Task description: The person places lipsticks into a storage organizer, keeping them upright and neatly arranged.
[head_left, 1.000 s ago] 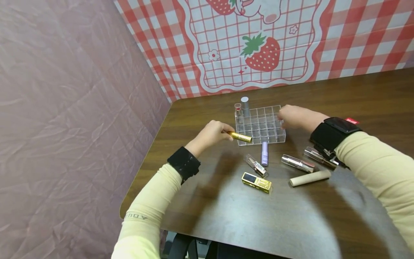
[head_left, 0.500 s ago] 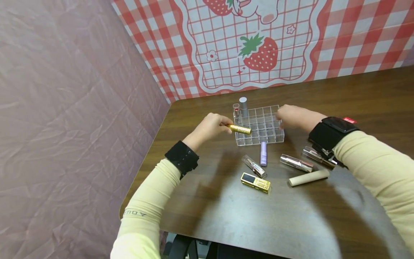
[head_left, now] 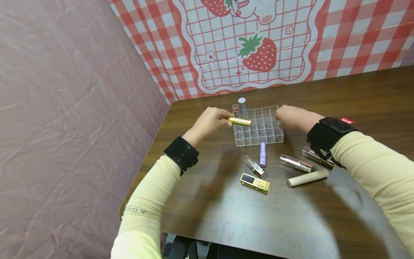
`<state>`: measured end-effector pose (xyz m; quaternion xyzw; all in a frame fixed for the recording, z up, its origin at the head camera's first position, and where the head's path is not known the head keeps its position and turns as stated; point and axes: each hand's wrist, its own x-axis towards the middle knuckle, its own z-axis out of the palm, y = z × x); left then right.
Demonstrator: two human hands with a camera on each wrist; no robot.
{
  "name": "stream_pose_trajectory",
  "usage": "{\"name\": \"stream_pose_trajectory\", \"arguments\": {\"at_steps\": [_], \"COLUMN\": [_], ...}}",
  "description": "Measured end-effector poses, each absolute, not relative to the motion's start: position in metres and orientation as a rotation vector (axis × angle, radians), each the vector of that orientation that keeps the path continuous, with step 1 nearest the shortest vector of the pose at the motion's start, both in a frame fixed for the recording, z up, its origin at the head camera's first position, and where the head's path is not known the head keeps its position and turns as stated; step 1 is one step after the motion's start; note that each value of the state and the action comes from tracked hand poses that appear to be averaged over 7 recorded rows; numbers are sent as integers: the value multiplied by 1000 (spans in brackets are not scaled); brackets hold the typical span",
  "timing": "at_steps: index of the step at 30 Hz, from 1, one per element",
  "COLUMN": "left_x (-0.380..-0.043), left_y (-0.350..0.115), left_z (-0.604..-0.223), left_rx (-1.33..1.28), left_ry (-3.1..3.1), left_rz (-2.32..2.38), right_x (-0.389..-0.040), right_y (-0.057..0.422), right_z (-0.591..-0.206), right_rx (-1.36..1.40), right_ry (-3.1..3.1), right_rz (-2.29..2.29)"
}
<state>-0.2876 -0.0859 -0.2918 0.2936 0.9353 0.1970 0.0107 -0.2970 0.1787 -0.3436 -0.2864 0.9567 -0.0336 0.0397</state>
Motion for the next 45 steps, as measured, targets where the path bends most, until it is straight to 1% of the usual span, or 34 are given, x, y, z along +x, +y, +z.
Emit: {"name": "stream_pose_trajectory", "arguments": {"at_steps": [7,23,31,40,45], "left_x": [-293,-310,-318,-324,-329], "left_y": [-76,-53,-39,-19,-5], "left_z": [-280,-254,-240,-233,-230], "left_rx": [896,912,898,990,1022], "left_ry": [2940,3002,3022,3037,3053], "left_rz": [569,415,275,83,-102], "right_x": [-295,-297,-295,-295,-295], "right_y": [183,185,188,189,189], "right_z": [-345,-349,-348,-351,-352], "right_rx": [-927,-913,-932,-898,-873], "right_ry": [2927,2916,2955,2960,2947], "right_rz": [-136,-151,-162,-167,-183]}}
